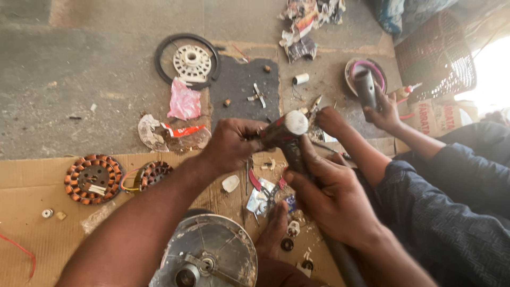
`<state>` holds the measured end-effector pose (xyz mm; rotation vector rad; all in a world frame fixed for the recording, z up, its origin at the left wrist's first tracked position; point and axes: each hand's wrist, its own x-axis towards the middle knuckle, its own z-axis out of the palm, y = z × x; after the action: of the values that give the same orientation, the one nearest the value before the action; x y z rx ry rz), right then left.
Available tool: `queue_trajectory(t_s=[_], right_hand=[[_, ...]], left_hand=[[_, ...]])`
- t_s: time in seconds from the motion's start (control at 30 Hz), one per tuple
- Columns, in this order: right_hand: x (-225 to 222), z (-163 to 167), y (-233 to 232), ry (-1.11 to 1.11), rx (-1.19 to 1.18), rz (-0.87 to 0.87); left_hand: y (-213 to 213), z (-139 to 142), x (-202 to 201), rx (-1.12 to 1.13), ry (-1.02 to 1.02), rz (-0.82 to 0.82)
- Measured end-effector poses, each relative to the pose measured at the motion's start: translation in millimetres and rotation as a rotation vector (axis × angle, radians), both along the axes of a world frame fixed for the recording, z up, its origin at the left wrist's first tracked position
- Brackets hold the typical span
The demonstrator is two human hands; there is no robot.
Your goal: The person sits on the floor and assembles a small electric motor, likely for a fan. They insert a threaded shaft into a metal housing, use a hammer to tap a bearing into place, and secure the assembly with pliers. The workspace is cluttered with motor parts and tools.
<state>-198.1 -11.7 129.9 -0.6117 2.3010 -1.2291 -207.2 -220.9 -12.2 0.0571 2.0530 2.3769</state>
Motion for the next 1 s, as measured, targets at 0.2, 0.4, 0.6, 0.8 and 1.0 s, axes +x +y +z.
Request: queue_trajectory(t_s=[0.2,0.4,0.6,0.8,1.0], right_hand=[[20.0,68.8,-13.4,0.398,-0.407,-0.147],[2.6,-23.3,9.2,-0.272,-0.015,-0.223],[18.7,-103.7,79.8,-0.463,-0.116,-0.476],[12.3,-175.8,80.2,-0.522,0.137,-0.480],[-1.6,-198.1,62.2,-0.510,0.020,-0.558]], left_hand=[[2.7,-0.1,1.7,-0.249,-0.007,0.024],[-10.0,4.7,3.2,-0.441,0.018,0.067],[-5.2,1.8,10.8,-0.165,-0.114,0.225],[-26.7,-1.8,25.4,0.548,-0.433,0.528],[-62.6,2.0,75.7,0.872,-0.588,0.614]])
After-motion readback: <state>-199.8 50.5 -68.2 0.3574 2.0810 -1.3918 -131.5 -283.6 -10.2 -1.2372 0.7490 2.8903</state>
